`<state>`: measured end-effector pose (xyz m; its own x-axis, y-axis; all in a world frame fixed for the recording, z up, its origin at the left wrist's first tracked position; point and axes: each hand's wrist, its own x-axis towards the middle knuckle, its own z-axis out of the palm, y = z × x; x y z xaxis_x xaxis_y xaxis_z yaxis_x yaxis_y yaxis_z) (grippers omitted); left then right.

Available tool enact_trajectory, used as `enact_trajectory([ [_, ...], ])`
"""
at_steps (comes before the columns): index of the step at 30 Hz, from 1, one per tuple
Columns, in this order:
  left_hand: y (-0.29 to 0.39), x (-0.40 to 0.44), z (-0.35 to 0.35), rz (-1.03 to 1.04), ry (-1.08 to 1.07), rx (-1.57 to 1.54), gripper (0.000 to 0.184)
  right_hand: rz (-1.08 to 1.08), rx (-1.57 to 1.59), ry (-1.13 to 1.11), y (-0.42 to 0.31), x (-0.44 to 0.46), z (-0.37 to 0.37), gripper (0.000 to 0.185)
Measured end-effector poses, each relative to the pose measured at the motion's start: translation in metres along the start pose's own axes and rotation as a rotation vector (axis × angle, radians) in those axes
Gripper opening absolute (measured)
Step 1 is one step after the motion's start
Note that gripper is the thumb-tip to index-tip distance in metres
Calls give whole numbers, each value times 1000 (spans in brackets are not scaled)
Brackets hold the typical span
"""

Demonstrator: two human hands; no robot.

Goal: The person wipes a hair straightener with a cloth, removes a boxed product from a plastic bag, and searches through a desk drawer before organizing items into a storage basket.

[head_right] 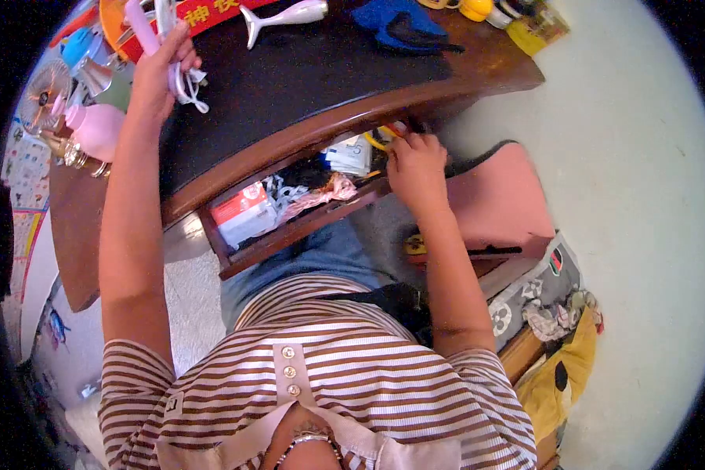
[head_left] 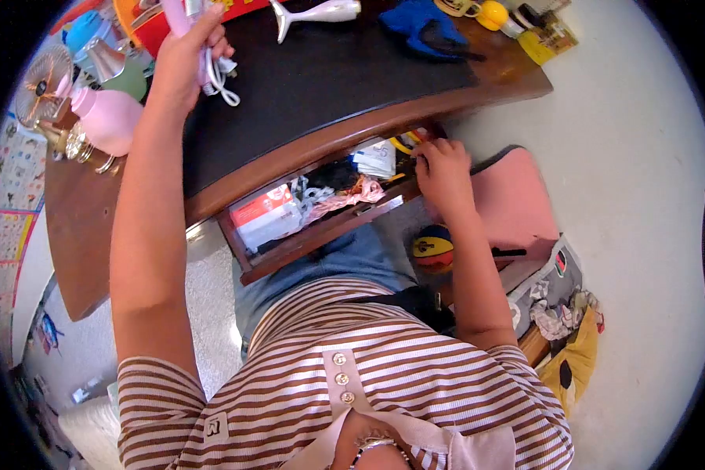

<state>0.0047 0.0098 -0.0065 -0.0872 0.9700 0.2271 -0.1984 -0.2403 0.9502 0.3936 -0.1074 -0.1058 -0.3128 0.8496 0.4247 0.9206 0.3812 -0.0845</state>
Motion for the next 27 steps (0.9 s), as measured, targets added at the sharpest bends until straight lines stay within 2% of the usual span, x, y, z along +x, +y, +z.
enact_trajectory([
  [3, -12, 12, -19, 6, -89, -21, 29, 46, 230, -45, -34, 6, -18, 10],
  [5, 10, -10, 10, -45, 39, -26, 22, -88, 472, -160, -58, 2, -16, 13],
  [7, 9, -10, 8, -16, 9, -29, 22, -200, 635, -341, -92, 4, -13, 16],
  [9, 11, -9, 9, -53, 50, 8, 22, -109, 645, -426, -127, 4, 4, 25],
  [11, 11, -10, 8, -24, 20, -6, 22, -51, 318, -701, -160, 17, 10, 31],
  [14, 10, -9, 7, -17, 24, 2, 23, 10, 356, -788, -183, 30, 43, 35],
  [15, 10, -9, 6, -10, 10, -15, 24, 2, 363, -793, -181, 33, 53, 35],
  [17, 10, -8, 5, -37, 18, 0, 27, -59, 645, -348, -163, 39, 77, 28],
  [19, 13, -10, 7, -42, 11, 25, 28, -222, 399, -195, -146, 48, 105, 28],
  [21, 10, -8, 5, -21, 1, 12, 29, -185, 362, -210, -140, 56, 103, 27],
  [23, 11, -8, 7, -4, -18, 24, 28, 95, 496, -753, -144, 68, 86, 23],
  [24, 12, -8, 8, -18, -2, 29, 27, 157, 552, -731, -149, 68, 74, 19],
  [25, 13, -8, 8, -16, 1, 29, 27, 153, 552, -731, -143, 59, 94, 19],
  [26, 14, -8, 8, -28, 13, 31, 27, -105, 621, -409, -130, 43, 131, 17],
  [27, 14, -9, 8, -42, 26, 32, 27, -232, 660, -250, -130, 39, 133, 17],
])
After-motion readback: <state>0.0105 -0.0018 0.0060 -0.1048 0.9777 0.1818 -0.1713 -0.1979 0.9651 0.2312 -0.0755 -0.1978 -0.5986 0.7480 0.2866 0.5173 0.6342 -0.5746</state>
